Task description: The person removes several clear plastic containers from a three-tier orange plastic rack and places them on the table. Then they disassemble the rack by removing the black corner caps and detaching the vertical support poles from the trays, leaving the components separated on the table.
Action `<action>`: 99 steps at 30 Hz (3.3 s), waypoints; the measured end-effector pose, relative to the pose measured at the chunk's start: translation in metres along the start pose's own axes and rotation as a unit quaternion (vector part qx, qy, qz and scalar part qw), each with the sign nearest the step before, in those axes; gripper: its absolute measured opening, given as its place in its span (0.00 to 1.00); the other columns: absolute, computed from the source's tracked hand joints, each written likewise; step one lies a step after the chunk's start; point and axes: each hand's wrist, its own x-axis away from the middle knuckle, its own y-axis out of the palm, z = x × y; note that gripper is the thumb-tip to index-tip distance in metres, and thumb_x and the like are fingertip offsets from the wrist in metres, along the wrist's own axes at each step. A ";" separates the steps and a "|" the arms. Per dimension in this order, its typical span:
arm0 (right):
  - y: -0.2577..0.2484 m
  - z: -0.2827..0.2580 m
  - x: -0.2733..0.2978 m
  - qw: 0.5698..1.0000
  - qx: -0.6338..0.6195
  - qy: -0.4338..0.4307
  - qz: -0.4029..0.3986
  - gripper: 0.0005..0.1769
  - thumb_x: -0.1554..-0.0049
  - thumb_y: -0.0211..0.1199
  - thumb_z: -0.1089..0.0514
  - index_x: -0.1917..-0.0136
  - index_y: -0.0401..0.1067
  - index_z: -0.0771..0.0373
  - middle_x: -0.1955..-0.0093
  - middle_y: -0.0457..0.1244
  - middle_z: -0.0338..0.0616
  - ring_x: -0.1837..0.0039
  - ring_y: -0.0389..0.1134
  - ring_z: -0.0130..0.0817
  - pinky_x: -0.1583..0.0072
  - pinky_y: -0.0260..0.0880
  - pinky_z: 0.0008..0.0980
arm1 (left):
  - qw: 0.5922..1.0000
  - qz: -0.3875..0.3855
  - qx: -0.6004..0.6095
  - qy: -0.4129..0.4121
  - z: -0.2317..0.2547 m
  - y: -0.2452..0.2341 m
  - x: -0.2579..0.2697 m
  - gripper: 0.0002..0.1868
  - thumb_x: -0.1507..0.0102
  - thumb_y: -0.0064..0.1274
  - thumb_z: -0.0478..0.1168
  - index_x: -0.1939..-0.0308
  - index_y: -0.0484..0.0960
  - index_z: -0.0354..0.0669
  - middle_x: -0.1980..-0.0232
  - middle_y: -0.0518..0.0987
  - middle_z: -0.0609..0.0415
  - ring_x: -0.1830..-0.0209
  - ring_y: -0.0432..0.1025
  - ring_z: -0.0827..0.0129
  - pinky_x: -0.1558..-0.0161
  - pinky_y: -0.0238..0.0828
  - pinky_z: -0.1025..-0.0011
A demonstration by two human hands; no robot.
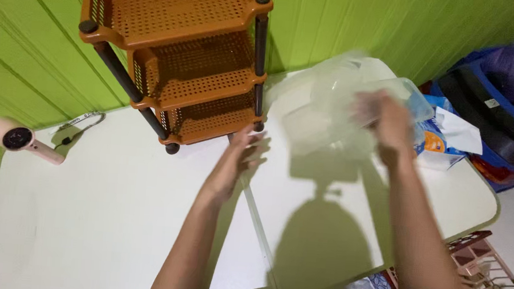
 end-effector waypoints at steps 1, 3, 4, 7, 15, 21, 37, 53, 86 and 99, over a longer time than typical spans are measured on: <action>-0.021 -0.009 -0.005 0.998 0.047 -0.019 0.031 0.29 0.30 0.40 0.44 0.42 0.75 0.68 0.49 0.71 0.47 0.50 0.72 0.34 0.45 0.75 0.37 | 1.000 -0.009 -0.012 -0.008 -0.003 0.008 -0.003 0.42 0.33 0.33 0.67 0.22 0.53 0.48 0.22 0.63 0.43 0.24 0.61 0.53 0.30 0.60 0.54; -0.056 -0.022 -0.022 0.989 0.092 -0.060 0.097 0.27 0.27 0.44 0.46 0.45 0.75 0.70 0.51 0.70 0.47 0.54 0.70 0.33 0.52 0.73 0.35 | 0.999 -0.027 -0.036 -0.024 -0.009 0.023 -0.008 0.41 0.34 0.35 0.66 0.23 0.54 0.48 0.22 0.63 0.44 0.24 0.60 0.54 0.30 0.58 0.54; -0.071 -0.026 -0.034 0.983 0.092 -0.082 0.133 0.25 0.26 0.49 0.47 0.47 0.75 0.72 0.53 0.69 0.48 0.58 0.69 0.33 0.57 0.70 0.35 | 0.998 -0.028 -0.044 -0.028 -0.011 0.028 -0.011 0.41 0.34 0.35 0.66 0.23 0.55 0.47 0.22 0.64 0.44 0.24 0.60 0.54 0.30 0.58 0.55; -0.113 -0.024 -0.056 0.982 0.078 -0.078 0.152 0.20 0.28 0.53 0.49 0.49 0.76 0.68 0.55 0.70 0.44 0.60 0.70 0.31 0.61 0.70 0.32 | 0.996 -0.026 -0.068 -0.050 -0.021 0.041 -0.017 0.41 0.34 0.36 0.65 0.23 0.56 0.47 0.24 0.65 0.43 0.24 0.59 0.55 0.29 0.56 0.57; -0.155 0.027 -0.086 0.975 0.135 -0.063 0.164 0.22 0.29 0.57 0.49 0.53 0.75 0.69 0.59 0.68 0.44 0.64 0.66 0.32 0.62 0.66 0.32 | 0.995 0.003 -0.080 -0.059 -0.034 0.045 -0.020 0.39 0.34 0.40 0.62 0.24 0.60 0.46 0.25 0.66 0.41 0.23 0.59 0.58 0.30 0.59 0.59; -0.160 0.048 -0.102 0.975 0.136 -0.035 0.170 0.23 0.29 0.59 0.48 0.55 0.75 0.70 0.62 0.66 0.46 0.66 0.66 0.33 0.64 0.65 0.32 | 0.992 0.019 -0.104 -0.063 -0.035 0.035 -0.017 0.36 0.34 0.42 0.60 0.25 0.62 0.48 0.24 0.64 0.45 0.23 0.59 0.57 0.30 0.59 0.59; -0.169 0.049 -0.112 0.957 0.196 0.005 0.213 0.25 0.29 0.61 0.43 0.50 0.74 0.70 0.61 0.66 0.46 0.65 0.67 0.37 0.63 0.66 0.35 | 0.987 0.135 -0.076 0.046 -0.017 -0.032 0.006 0.29 0.33 0.48 0.50 0.30 0.68 0.44 0.30 0.71 0.45 0.30 0.67 0.57 0.33 0.64 0.58; 0.166 -0.027 -0.032 0.958 0.173 -0.172 -0.152 0.36 0.39 0.63 0.60 0.23 0.53 0.73 0.27 0.56 0.62 0.26 0.60 0.44 0.35 0.70 0.40 | 0.803 0.424 -0.333 0.254 0.061 -0.154 -0.010 0.28 0.33 0.62 0.45 0.35 0.70 0.32 0.37 0.68 0.41 0.37 0.68 0.53 0.37 0.68 0.57; 0.182 -0.211 0.006 0.813 0.376 -0.372 -0.244 0.16 0.44 0.73 0.55 0.46 0.80 0.65 0.53 0.66 0.49 0.52 0.70 0.37 0.51 0.72 0.37 | 0.665 0.250 -0.552 0.437 0.170 -0.016 0.013 0.31 0.38 0.64 0.50 0.39 0.74 0.35 0.43 0.75 0.41 0.39 0.70 0.48 0.39 0.65 0.51; 0.180 -0.218 -0.003 0.738 0.446 -0.415 -0.292 0.13 0.42 0.68 0.58 0.48 0.75 0.69 0.52 0.66 0.52 0.50 0.70 0.45 0.48 0.71 0.42 | 0.678 0.275 -0.520 0.441 0.165 0.001 -0.016 0.16 0.38 0.62 0.50 0.61 0.85 0.40 0.62 0.80 0.49 0.64 0.77 0.53 0.62 0.70 0.58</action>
